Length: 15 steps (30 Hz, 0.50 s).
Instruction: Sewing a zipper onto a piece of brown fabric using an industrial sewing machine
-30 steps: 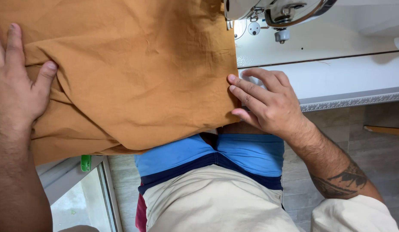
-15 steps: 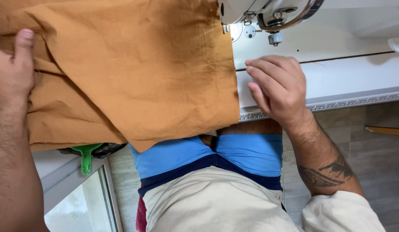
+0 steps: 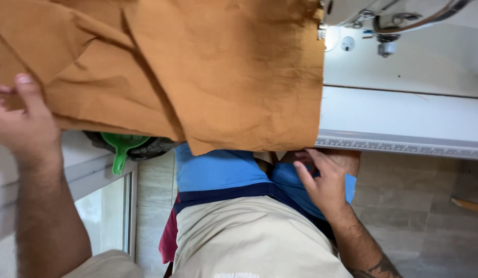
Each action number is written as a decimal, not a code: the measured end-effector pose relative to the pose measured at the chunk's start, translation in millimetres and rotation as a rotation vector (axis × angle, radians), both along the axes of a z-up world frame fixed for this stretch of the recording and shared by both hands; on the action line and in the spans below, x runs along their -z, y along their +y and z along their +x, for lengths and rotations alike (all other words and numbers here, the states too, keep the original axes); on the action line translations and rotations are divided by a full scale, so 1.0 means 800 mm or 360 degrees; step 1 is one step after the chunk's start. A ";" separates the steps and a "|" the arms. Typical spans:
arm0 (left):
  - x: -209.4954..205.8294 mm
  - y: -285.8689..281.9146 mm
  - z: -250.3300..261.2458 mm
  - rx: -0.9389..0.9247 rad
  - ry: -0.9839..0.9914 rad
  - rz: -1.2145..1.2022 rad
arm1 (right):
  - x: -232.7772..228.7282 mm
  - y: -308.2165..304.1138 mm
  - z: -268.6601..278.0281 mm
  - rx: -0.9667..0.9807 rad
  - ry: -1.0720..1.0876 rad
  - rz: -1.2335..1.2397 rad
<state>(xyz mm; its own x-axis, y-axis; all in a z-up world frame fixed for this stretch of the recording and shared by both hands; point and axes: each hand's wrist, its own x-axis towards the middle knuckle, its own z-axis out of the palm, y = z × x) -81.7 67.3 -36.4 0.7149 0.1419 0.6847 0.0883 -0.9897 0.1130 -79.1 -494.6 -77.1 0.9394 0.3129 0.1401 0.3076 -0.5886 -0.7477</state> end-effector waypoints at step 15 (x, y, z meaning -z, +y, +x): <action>-0.028 0.045 0.017 -0.0078 0.0600 -0.0832 | 0.004 0.026 -0.015 0.0366 0.0728 0.0851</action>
